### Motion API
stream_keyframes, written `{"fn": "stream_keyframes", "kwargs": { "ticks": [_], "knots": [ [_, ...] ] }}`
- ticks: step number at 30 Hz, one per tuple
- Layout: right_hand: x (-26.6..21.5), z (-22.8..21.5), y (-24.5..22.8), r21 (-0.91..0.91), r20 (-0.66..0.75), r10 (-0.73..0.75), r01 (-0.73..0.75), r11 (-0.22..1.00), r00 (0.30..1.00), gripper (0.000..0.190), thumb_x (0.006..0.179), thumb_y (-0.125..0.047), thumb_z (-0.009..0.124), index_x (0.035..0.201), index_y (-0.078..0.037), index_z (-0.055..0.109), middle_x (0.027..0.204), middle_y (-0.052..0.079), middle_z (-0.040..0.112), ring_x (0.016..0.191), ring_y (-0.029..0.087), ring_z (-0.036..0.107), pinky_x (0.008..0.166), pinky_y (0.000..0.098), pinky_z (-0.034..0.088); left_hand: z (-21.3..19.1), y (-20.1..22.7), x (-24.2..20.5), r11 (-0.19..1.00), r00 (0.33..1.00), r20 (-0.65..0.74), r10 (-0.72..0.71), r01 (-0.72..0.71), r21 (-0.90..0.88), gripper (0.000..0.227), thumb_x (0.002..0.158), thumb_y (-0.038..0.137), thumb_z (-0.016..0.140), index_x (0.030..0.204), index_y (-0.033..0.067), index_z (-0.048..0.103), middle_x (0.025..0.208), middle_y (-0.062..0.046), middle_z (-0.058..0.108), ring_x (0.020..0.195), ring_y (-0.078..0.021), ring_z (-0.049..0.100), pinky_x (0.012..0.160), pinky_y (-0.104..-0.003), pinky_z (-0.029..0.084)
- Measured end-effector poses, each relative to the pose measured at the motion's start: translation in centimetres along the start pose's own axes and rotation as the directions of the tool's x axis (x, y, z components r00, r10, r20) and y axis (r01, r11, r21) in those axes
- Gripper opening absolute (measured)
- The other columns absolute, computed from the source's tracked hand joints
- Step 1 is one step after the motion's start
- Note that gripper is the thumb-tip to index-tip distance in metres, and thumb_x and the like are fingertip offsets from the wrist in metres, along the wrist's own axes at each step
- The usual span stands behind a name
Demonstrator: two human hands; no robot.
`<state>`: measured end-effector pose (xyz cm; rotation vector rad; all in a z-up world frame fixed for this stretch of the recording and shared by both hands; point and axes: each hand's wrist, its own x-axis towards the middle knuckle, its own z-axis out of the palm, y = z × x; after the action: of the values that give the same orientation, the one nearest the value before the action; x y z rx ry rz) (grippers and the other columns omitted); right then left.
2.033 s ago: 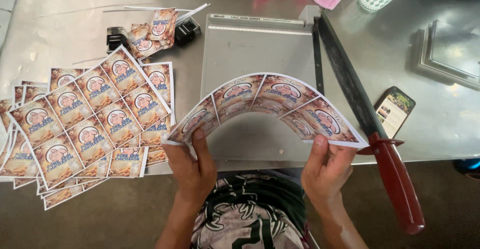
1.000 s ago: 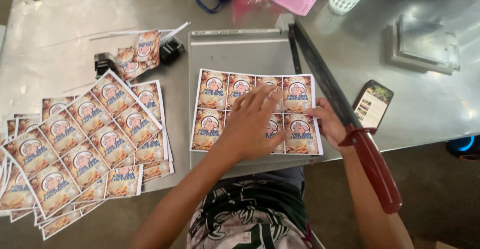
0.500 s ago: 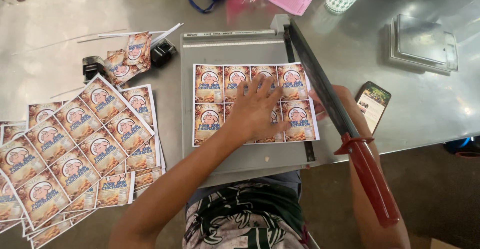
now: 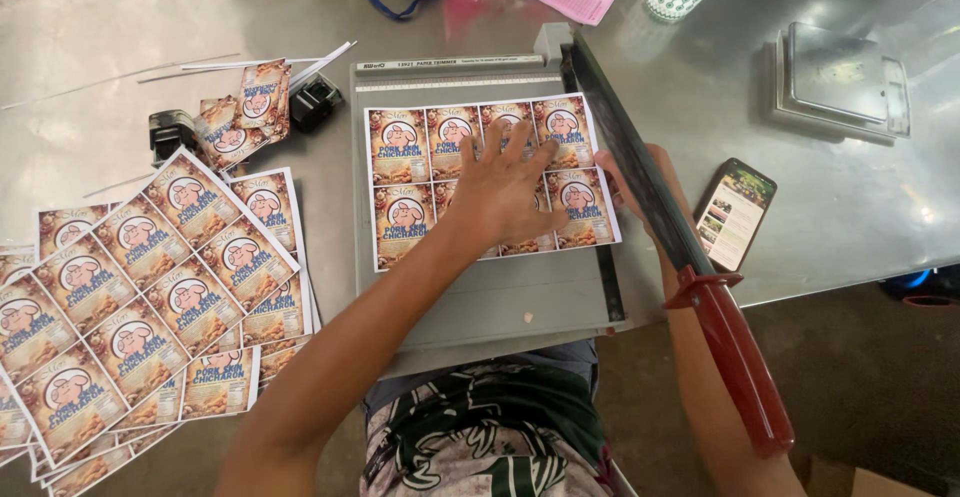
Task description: The person uses a paper trimmer to cut sheets of printed labels into individual pieces. They align the sheet on the trimmer, press down the lever to cut, and then separate the cut pieces. The process is repeated with multiple sheets of labels.
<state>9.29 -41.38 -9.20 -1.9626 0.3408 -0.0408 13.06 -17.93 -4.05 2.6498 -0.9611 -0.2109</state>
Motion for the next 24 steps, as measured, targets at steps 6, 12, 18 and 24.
{"fn": "stream_keyframes", "kwargs": {
  "ticks": [6, 12, 18, 24],
  "knots": [
    [0.5, 0.3, 0.3, 0.037, -0.011, -0.035, 0.035, 0.999, 0.999, 0.037, 0.098, -0.035, 0.067, 0.09, 0.002, 0.068, 0.068, 0.004, 0.066, 0.056, 0.009, 0.06, 0.048, 0.0219, 0.047, -0.2, 0.4, 0.6, 0.999, 0.998, 0.05, -0.035, 0.035, 0.007, 0.1, 0.068, 0.066, 0.073, 0.151, 0.0191, 0.044, 0.16, -0.018, 0.028, 0.148, -0.0452, 0.02, 0.112, -0.073, 0.018],
    [1.0, 0.8, -0.4, 0.123, -0.019, -0.055, 0.057, 0.991, 0.998, 0.03, 0.098, -0.031, 0.067, 0.096, -0.001, 0.067, 0.067, -0.001, 0.064, 0.054, 0.004, 0.059, 0.043, 0.0197, 0.047, 0.0, 0.3, 1.2, 0.998, 0.999, 0.029, -0.044, 0.045, -0.042, 0.098, 0.072, 0.07, 0.07, 0.152, 0.0198, 0.042, 0.163, -0.017, 0.022, 0.148, -0.0489, 0.015, 0.112, -0.074, 0.012],
    [1.1, 1.0, -0.5, 0.062, -0.02, -0.12, 0.121, 0.991, 0.993, 0.033, 0.099, -0.031, 0.068, 0.098, 0.002, 0.069, 0.07, 0.002, 0.064, 0.055, 0.007, 0.056, 0.044, 0.022, 0.043, 0.3, 0.1, 1.3, 0.997, 0.998, -0.009, -0.058, 0.058, -0.051, 0.096, 0.072, 0.071, 0.069, 0.151, 0.0209, 0.046, 0.162, -0.016, 0.026, 0.149, -0.0479, 0.016, 0.114, -0.074, 0.011],
    [0.9, 1.2, -0.9, 0.111, -0.039, -0.06, 0.064, 0.992, 0.997, 0.036, 0.098, -0.035, 0.068, 0.101, 0.001, 0.07, 0.073, 0.003, 0.067, 0.056, 0.006, 0.06, 0.045, 0.0216, 0.046, 0.5, 0.1, 1.4, 0.997, 0.998, -0.027, -0.057, 0.056, -0.046, 0.097, 0.07, 0.069, 0.072, 0.149, 0.0203, 0.047, 0.163, -0.016, 0.027, 0.149, -0.0476, 0.016, 0.113, -0.075, 0.009]
  ]
}}
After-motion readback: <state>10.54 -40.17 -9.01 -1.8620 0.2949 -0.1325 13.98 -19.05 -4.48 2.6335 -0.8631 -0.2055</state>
